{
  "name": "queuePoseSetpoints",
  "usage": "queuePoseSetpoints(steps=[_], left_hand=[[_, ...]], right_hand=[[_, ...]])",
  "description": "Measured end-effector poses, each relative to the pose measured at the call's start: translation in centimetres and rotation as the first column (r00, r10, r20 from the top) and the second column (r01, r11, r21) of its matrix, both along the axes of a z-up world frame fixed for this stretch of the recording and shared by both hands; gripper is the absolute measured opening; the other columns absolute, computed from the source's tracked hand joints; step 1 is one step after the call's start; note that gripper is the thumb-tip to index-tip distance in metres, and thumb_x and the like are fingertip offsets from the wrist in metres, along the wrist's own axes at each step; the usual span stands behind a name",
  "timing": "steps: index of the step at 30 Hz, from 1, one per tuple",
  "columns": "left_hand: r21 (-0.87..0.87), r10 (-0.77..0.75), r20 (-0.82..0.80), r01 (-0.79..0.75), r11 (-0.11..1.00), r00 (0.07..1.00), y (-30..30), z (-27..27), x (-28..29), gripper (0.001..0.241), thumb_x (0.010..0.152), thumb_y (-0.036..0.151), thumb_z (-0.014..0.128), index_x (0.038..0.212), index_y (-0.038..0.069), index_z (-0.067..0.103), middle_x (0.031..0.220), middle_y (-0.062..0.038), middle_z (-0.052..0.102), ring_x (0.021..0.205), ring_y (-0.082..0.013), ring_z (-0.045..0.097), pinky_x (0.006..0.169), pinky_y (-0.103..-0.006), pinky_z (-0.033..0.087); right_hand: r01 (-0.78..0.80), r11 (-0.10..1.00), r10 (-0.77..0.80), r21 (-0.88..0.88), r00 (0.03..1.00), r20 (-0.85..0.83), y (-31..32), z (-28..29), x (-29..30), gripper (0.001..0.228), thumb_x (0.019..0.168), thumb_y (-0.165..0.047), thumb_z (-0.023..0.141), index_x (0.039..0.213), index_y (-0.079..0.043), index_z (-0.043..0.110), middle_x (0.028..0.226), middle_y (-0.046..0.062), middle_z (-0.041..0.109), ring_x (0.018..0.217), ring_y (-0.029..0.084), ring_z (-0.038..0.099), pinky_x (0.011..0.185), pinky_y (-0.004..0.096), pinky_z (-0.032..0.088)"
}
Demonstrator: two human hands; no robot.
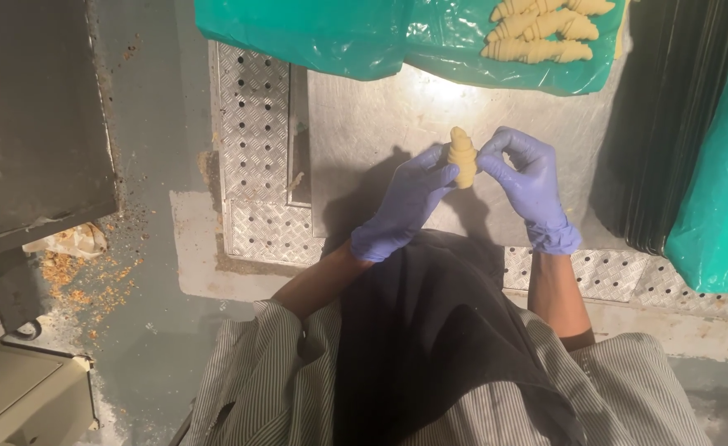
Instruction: Rolling triangular pieces of dough into croissant shapes.
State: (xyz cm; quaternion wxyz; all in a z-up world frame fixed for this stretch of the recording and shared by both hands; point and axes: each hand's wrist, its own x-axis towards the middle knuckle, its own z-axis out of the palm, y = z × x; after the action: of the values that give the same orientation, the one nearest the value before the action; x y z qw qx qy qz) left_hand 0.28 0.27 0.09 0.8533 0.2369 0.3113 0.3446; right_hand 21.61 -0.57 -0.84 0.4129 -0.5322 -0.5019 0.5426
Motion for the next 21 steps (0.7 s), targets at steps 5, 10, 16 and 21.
queuePoseSetpoints(steps=[5, 10, 16, 21], left_hand=[[0.043, 0.024, -0.014, -0.023, 0.999, 1.000, 0.2, -2.3, 0.6, 0.041, 0.111, 0.021, 0.061, 0.140, -0.007, 0.059, 0.127, -0.012, 0.061, 0.122, -0.0193, 0.058, 0.108, -0.0363, 0.048], [-0.119, 0.070, 0.106, -0.057, 0.991, 0.992, 1.4, -3.9, 2.3, 0.038, 0.107, 0.017, 0.065, 0.138, -0.002, 0.059, 0.129, -0.009, 0.064, 0.122, -0.0168, 0.058, 0.109, -0.0354, 0.047], [-0.181, 0.091, 0.202, -0.054, 0.982, 0.975, 3.8, -5.9, 3.7, 0.040, 0.103, 0.008, 0.067, 0.140, -0.002, 0.057, 0.131, -0.008, 0.065, 0.124, -0.0170, 0.060, 0.109, -0.0353, 0.047], [-0.171, 0.006, 0.080, 0.008, 0.985, 0.997, 7.0, -5.0, 4.2, 0.045, 0.104, 0.010, 0.067, 0.146, -0.003, 0.055, 0.132, -0.007, 0.064, 0.121, -0.0147, 0.059, 0.105, -0.0336, 0.047]], right_hand=[[0.113, 0.991, -0.121, -0.066, 0.983, -0.140, 0.5, -0.9, -0.4, 0.010, 0.099, -0.004, 0.074, 0.101, -0.001, 0.064, 0.095, 0.003, 0.064, 0.088, 0.012, 0.065, 0.083, 0.027, 0.054], [0.212, 0.977, -0.203, 0.008, 0.945, -0.257, 1.0, -2.5, -0.7, 0.023, 0.103, -0.004, 0.069, 0.122, -0.004, 0.057, 0.107, 0.002, 0.062, 0.104, 0.011, 0.062, 0.092, 0.026, 0.052], [0.285, 0.959, -0.276, -0.003, 0.925, -0.261, 3.1, -3.5, -0.3, 0.037, 0.100, -0.006, 0.069, 0.134, -0.005, 0.054, 0.103, -0.001, 0.054, 0.095, 0.009, 0.053, 0.083, 0.024, 0.047], [0.314, 0.949, -0.304, 0.028, 0.936, -0.177, 4.7, -5.7, 0.8, 0.041, 0.099, -0.008, 0.070, 0.136, -0.003, 0.054, 0.100, -0.001, 0.052, 0.093, 0.008, 0.048, 0.082, 0.023, 0.043]])
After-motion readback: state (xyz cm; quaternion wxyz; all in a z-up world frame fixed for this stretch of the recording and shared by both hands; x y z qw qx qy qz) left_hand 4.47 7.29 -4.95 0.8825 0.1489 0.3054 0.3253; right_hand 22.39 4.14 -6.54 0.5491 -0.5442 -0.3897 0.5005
